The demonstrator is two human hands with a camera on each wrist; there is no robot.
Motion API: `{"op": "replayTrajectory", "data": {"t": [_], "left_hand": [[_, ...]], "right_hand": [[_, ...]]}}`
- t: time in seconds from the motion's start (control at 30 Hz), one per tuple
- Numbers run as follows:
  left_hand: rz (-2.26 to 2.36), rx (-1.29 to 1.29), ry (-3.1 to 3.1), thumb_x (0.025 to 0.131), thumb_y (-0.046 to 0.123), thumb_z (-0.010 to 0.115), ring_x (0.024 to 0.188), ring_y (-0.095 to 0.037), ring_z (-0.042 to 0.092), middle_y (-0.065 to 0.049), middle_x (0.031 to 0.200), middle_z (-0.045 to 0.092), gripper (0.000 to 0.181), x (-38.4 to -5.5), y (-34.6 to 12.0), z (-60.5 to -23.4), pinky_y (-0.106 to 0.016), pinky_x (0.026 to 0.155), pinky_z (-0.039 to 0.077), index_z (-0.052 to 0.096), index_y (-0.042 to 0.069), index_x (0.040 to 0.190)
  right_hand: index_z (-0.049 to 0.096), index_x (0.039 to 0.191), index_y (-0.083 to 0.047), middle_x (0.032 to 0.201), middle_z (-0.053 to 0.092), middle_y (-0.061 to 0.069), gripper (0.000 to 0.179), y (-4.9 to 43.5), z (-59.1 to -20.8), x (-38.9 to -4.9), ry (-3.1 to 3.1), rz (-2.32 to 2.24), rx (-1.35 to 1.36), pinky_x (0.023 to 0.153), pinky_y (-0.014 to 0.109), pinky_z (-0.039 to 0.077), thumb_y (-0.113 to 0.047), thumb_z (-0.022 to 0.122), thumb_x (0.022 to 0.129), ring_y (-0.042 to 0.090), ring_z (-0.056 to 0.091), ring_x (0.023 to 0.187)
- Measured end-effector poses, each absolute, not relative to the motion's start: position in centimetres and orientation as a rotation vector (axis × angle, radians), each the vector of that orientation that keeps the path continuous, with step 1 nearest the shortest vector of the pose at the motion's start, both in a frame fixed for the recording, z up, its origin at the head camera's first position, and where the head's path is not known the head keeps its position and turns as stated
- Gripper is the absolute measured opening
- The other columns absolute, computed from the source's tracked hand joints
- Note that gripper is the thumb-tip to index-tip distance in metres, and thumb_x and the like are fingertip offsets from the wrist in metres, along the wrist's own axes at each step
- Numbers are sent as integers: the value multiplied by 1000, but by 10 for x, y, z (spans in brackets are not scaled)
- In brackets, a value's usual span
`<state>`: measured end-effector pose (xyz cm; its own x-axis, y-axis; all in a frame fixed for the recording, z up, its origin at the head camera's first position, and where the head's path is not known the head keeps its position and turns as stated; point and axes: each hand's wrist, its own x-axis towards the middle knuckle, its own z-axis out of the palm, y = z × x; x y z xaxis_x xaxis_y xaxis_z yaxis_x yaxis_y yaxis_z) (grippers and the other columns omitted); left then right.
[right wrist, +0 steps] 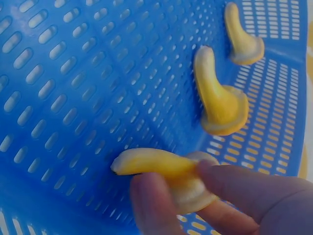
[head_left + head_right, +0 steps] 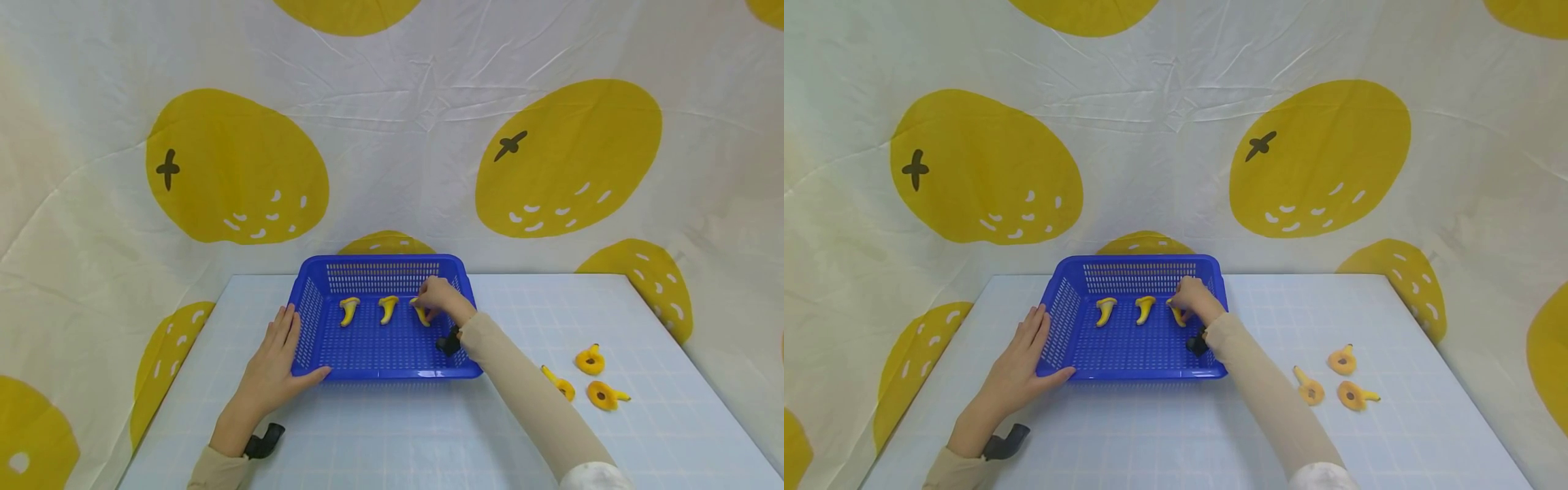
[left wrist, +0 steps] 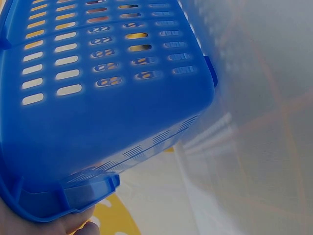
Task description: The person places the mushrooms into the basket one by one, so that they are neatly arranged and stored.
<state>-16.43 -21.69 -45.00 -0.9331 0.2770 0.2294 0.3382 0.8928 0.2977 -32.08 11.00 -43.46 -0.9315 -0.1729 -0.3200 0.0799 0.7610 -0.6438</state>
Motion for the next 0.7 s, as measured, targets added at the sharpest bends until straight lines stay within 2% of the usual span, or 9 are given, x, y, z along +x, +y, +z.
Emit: {"op": "replayTrajectory", "data": {"t": [0.2,0.47,0.7], "left_hand": [[-500,-469,-2880,83,67,65,152,-32,-2,-22,164,6,115,-164,-217,-450,-52,120,14,16,-7,155],[-501,-469,-2878,82,67,65,152,-35,0,-22,164,6,115,-165,-217,-450,-55,119,16,16,-7,155],[-502,-466,-2879,82,68,65,152,-33,-2,-21,164,5,115,-165,-218,-451,-55,119,16,16,-7,155]], "right_hand": [[68,96,6,81,65,14,12,110,-434,-320,2615,-903,-78,60,34,61,-4,69,90,28,71,65],[67,90,4,79,66,14,14,111,-431,-316,2723,-868,-95,64,36,61,-10,67,92,28,71,66],[68,102,5,87,66,15,19,111,-430,-315,2697,-822,-109,66,35,61,-12,67,93,28,71,69]]}}
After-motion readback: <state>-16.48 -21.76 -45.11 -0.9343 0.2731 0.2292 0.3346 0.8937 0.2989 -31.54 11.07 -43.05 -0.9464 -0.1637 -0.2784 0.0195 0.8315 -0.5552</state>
